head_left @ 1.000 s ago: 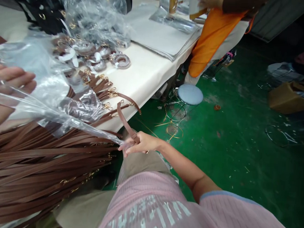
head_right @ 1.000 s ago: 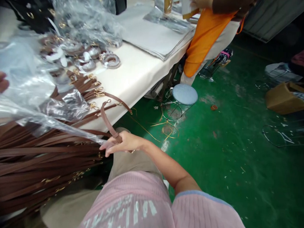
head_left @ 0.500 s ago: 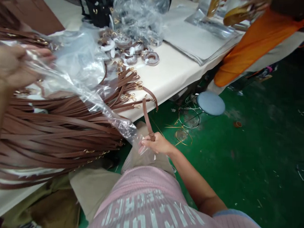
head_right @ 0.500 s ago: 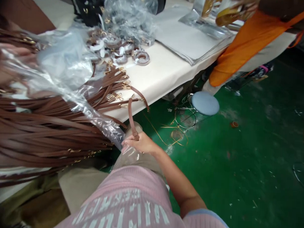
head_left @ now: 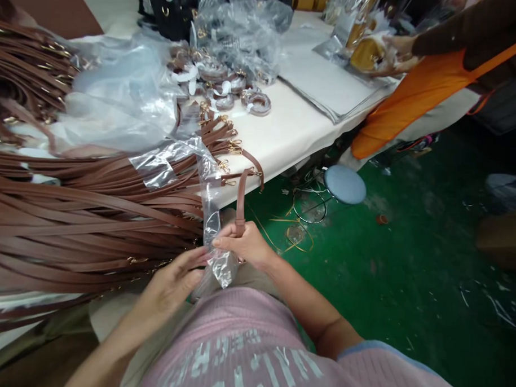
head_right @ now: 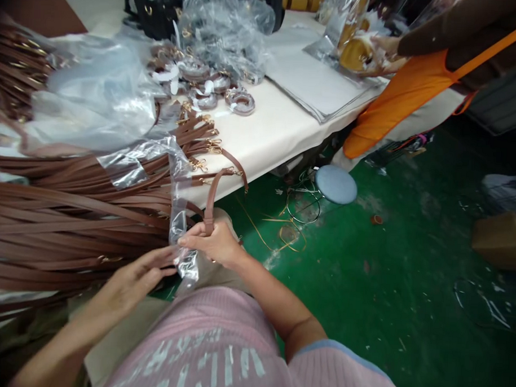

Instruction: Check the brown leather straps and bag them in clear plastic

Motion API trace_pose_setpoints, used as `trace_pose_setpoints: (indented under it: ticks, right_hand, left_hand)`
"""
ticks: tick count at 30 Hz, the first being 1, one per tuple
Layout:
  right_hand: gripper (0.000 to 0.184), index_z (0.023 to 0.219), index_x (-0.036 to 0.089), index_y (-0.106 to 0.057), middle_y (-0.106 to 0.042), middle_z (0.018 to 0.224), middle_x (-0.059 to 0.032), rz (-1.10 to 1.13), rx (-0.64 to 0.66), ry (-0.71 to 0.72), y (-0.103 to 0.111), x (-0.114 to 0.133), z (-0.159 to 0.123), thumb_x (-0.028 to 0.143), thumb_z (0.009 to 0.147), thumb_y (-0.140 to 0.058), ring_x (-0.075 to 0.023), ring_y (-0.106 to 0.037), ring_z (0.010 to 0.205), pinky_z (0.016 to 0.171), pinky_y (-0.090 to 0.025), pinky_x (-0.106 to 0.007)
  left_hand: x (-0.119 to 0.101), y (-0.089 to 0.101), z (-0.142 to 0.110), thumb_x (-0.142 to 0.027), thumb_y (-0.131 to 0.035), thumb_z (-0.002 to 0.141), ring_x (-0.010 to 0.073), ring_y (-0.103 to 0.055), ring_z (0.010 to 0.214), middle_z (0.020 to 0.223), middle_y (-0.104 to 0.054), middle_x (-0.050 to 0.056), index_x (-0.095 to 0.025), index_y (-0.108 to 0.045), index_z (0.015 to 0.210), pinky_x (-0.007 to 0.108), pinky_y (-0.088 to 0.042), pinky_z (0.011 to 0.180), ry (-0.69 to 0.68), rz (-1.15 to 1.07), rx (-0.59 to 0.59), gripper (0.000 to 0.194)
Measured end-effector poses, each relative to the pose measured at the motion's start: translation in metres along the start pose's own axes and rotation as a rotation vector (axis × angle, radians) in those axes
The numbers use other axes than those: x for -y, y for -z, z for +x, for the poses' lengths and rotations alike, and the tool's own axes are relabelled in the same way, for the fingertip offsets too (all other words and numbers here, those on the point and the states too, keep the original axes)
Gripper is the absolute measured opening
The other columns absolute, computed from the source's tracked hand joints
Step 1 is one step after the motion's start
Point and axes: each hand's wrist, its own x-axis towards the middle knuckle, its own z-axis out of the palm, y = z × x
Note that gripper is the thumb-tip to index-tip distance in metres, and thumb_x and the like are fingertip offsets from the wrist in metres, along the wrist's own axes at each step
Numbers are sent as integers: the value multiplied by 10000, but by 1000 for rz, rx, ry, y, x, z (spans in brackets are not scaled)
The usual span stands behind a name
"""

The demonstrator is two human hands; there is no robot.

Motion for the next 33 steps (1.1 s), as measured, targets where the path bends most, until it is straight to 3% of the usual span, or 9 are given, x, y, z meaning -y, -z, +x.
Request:
trace_pose_setpoints:
  ticks: [3, 9, 15, 18, 23, 26, 29, 31, 33]
  right_hand:
    - [408, 876, 138, -755, -521, 483, 63, -66, 47, -34, 0, -4, -1, 498, 693, -814, -35, -337, 349, 303, -217, -186]
    - [549, 1126, 157, -733, -423, 433, 86, -54, 13, -90, 12, -5, -17, 572, 767, -737, -38, -302, 354, 323, -185, -198]
    - [461, 802, 137, -726, -538, 483, 70, -11, -34, -259, 11, -28, -27, 468, 539, -911, -30, -306, 333, 303, -157, -205]
    - [435, 691, 136, -668, -625, 562, 35, 13, -78, -230, 8, -36, -29, 498, 579, -881, -34, -344, 337, 307, -193, -210]
    - [429, 761, 123, -726, -621, 613, 19, -106, 127, -99, 18, -30, -36, 552, 771, -730, -28, -349, 408, 385, -232, -202]
    - [518, 1052, 135, -718, -690, 808, -20, -155, 171, -98, 31, -27, -41, 582, 791, -702, -28, -375, 459, 433, -276, -193]
    - [760, 1476, 211, -384, -703, 867, -24, -180, 138, -79, 40, -22, -48, 663, 883, -533, -38, -372, 429, 416, -268, -188]
    - [751, 1530, 249, -245, -700, 828, -18, -185, 116, -60, 40, -15, -55, 699, 938, -350, -48, -355, 384, 383, -239, -195]
    - [701, 1482, 285, -354, -694, 782, -23, -199, 101, -68, 36, -6, -62, 720, 937, -284, -61, -356, 362, 364, -227, -211]
  left_hand:
    - [15, -30, 6, -500, -828, 693, 218, -676, 961, 1096, -738, 103, -202, -705, 1180, 243, -538, 832, 40, -152, 50, 583]
    - [30, -27, 16, -441, -900, 593, 132, -634, 751, 864, -751, 54, -170, -760, 950, 181, -514, 701, 11, -219, -211, 470]
    - [31, -36, 25, -401, -914, 571, 105, -619, 752, 840, -739, 24, -177, -756, 854, 147, -505, 704, -80, -189, -339, 394]
    - [31, -40, 28, -387, -940, 532, 89, -608, 713, 774, -716, -2, -177, -738, 828, 125, -494, 670, -18, -256, -290, 416]
    - [34, -34, 30, -392, -940, 556, 129, -645, 760, 830, -735, 77, -96, -736, 857, 152, -533, 698, 236, -354, -35, 469]
    - [36, -28, 42, -317, -959, 535, 119, -634, 705, 774, -721, 74, -83, -723, 796, 145, -538, 649, 282, -463, -66, 423]
    - [37, -26, 58, -212, -986, 443, 90, -583, 614, 692, -662, 14, -110, -694, 720, 158, -545, 584, 309, -655, -123, 415]
    - [37, -29, 63, -166, -974, 458, 85, -549, 575, 647, -608, -13, -129, -670, 672, 185, -547, 556, 311, -762, -85, 374]
    - [39, -37, 64, -127, -948, 512, 114, -600, 635, 720, -648, 19, -142, -698, 703, 213, -565, 589, 323, -855, -36, 315]
